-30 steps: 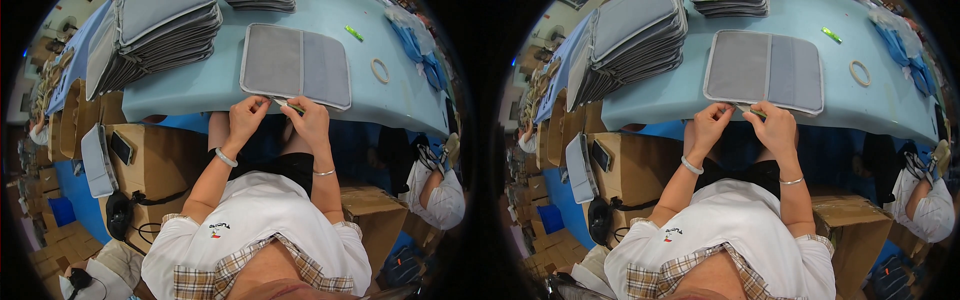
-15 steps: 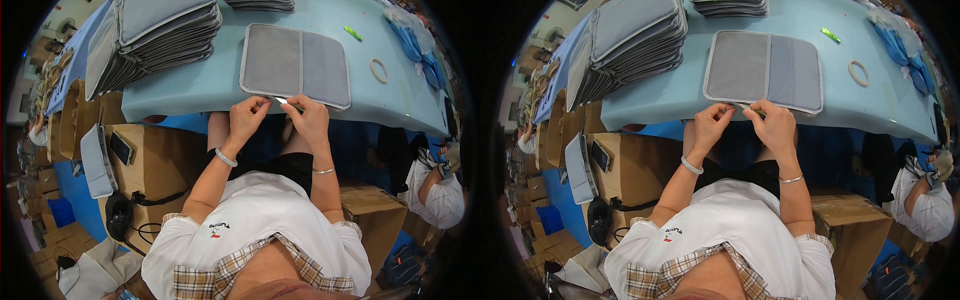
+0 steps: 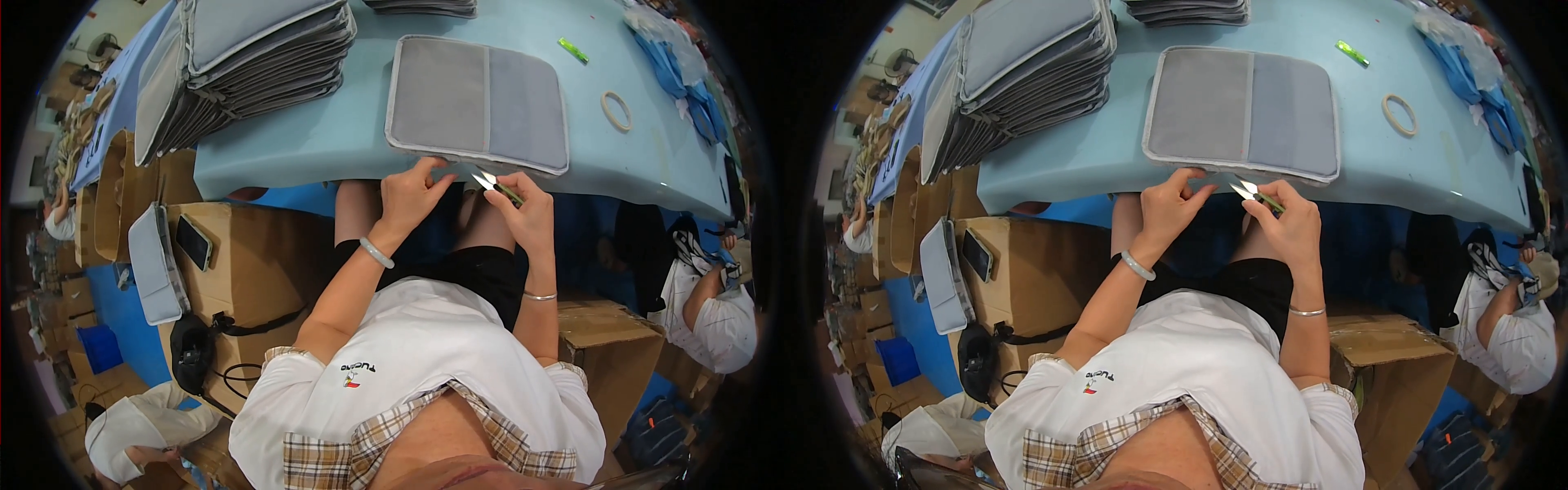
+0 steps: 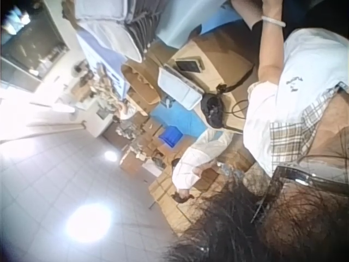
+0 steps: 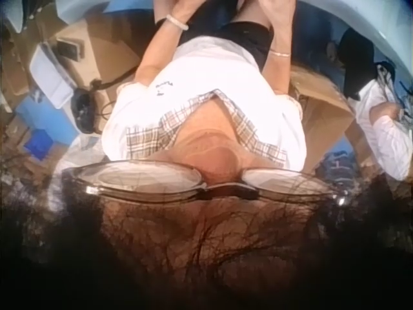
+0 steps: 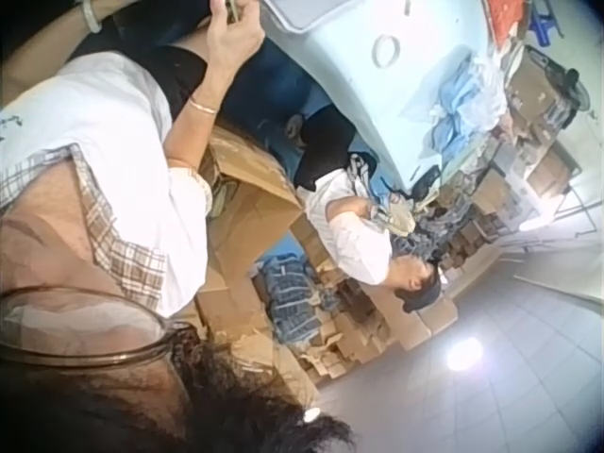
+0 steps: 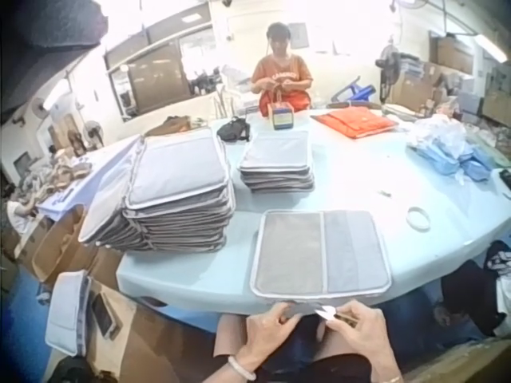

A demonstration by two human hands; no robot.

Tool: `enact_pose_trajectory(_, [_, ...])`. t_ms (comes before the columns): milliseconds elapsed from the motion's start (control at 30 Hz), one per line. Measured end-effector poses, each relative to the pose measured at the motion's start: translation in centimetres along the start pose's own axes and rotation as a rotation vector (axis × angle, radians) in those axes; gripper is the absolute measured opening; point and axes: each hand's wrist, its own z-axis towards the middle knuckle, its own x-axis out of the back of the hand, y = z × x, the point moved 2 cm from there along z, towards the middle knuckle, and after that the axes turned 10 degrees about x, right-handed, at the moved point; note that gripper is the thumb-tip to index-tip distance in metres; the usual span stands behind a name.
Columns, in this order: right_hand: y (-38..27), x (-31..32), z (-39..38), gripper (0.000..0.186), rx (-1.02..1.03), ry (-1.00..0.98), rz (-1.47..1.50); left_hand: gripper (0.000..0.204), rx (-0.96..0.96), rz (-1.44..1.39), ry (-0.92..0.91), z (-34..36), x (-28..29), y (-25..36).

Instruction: Trimming excess threads from small gray leather pouches using snips to finish the product.

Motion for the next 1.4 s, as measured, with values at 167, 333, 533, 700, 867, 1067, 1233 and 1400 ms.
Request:
enact_pose_trajectory(167, [0.1,0.0,-0.6,0.027,0.038,0.036,-0.058,0.022,0.077,-0.06,0.028,-0.4,-1.4,-0.5])
enact_pose_trajectory(333, [1.4,-0.6,-1.1,0.028,0.106,0.111,-0.08,0.023,0.422,-0.307,-0.163,-0.5,-1.9,0.0])
enact_pose_trajectory(533, [1.2,-1.7,-0.8,0.026,0.202,0.179,-0.101,0.023,0.511,-0.609,-0.249,-0.3,-2.3,-0.5])
enact_pose_trajectory(700, [1.2,-2.3,-1.0,0.024,0.286,0.202,-0.172,0.02,0.537,-0.676,-0.28,-0.8,-2.2,-0.7])
enact_pose_trajectory(867, [0.8,-2.6,-0.9,0.025,0.284,0.162,-0.158,0.018,0.555,-0.695,-0.307,-1.1,-1.7,-0.3])
enact_pose_trajectory(1067, [0.8,-3.2,-0.9,0.023,0.297,0.186,-0.194,0.017,0.557,-0.707,-0.321,-0.9,-1.5,-0.3])
enact_pose_trajectory(1233, [0.9,-3.6,-1.2,0.023,0.358,0.204,-0.283,0.016,0.577,-0.709,-0.34,-1.0,-1.3,-0.3])
enact_pose_trajectory(1400, [1.2,-4.3,-1.5,0.024,0.364,0.235,-0.255,0.017,0.595,-0.731,-0.358,-1.0,-1.1,-0.2])
